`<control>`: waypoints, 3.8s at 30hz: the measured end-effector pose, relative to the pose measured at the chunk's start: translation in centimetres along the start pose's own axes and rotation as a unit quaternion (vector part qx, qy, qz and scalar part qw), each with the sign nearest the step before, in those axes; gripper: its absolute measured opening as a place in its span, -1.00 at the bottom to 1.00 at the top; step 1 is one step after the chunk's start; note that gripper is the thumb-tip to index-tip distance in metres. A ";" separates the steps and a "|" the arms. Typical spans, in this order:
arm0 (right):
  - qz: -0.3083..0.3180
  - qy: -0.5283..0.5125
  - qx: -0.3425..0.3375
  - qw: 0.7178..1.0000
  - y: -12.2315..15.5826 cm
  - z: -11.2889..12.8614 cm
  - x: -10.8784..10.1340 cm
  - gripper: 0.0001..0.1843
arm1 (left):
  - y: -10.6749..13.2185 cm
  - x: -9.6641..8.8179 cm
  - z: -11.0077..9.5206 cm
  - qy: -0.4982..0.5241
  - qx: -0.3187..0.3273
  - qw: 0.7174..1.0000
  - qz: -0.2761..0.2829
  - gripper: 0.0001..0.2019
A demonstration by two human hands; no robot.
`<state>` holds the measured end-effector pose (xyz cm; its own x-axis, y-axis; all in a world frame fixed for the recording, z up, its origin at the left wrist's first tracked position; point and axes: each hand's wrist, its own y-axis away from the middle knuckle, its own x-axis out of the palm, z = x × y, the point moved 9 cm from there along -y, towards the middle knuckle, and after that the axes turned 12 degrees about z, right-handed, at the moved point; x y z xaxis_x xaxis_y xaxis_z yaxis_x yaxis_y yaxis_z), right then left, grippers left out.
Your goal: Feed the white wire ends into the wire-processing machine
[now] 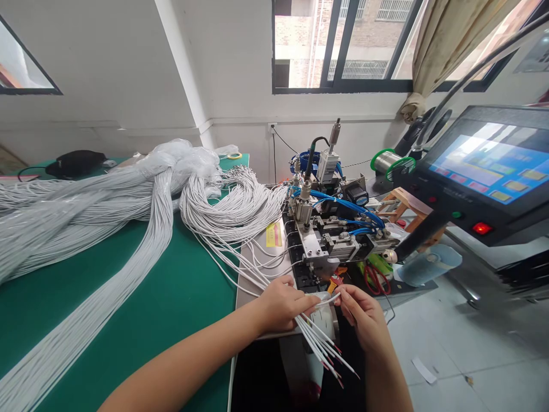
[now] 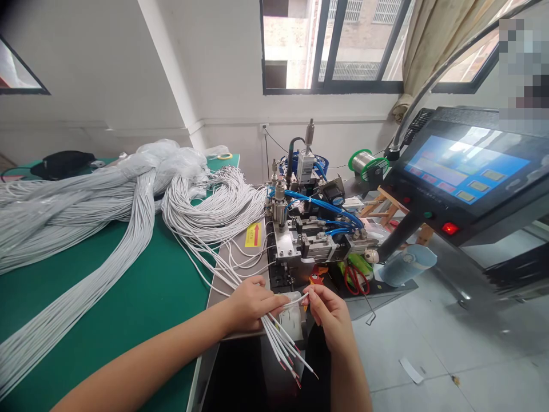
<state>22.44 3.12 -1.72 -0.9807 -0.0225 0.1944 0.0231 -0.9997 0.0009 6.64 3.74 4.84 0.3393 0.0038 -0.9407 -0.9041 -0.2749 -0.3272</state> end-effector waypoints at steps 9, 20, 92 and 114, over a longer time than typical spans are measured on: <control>-0.003 -0.008 0.004 1.000 0.0 -0.1 0.1 -0.68 | -0.1 -0.4 -0.1 -0.006 0.003 1.000 0.004 -0.78; 0.008 0.009 -0.002 1.000 0.0 -0.1 -0.1 -0.70 | 0.1 -0.7 0.2 -0.040 -0.029 0.999 -0.013 -0.77; 0.062 0.016 0.043 0.997 -5.5 -3.2 1.5 -0.58 | 0.1 0.4 2.8 -0.096 -0.192 0.970 0.112 -0.49; 0.167 0.386 0.038 0.906 3.4 4.7 3.0 -0.70 | 1.4 -1.2 3.0 -0.119 -0.247 0.961 -0.026 -0.63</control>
<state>20.46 -0.28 3.45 -0.7593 -0.3500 -0.5487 0.3283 -0.9339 0.1415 4.18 6.18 5.23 0.2589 0.2330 -0.9374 -0.6339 -0.6913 -0.3469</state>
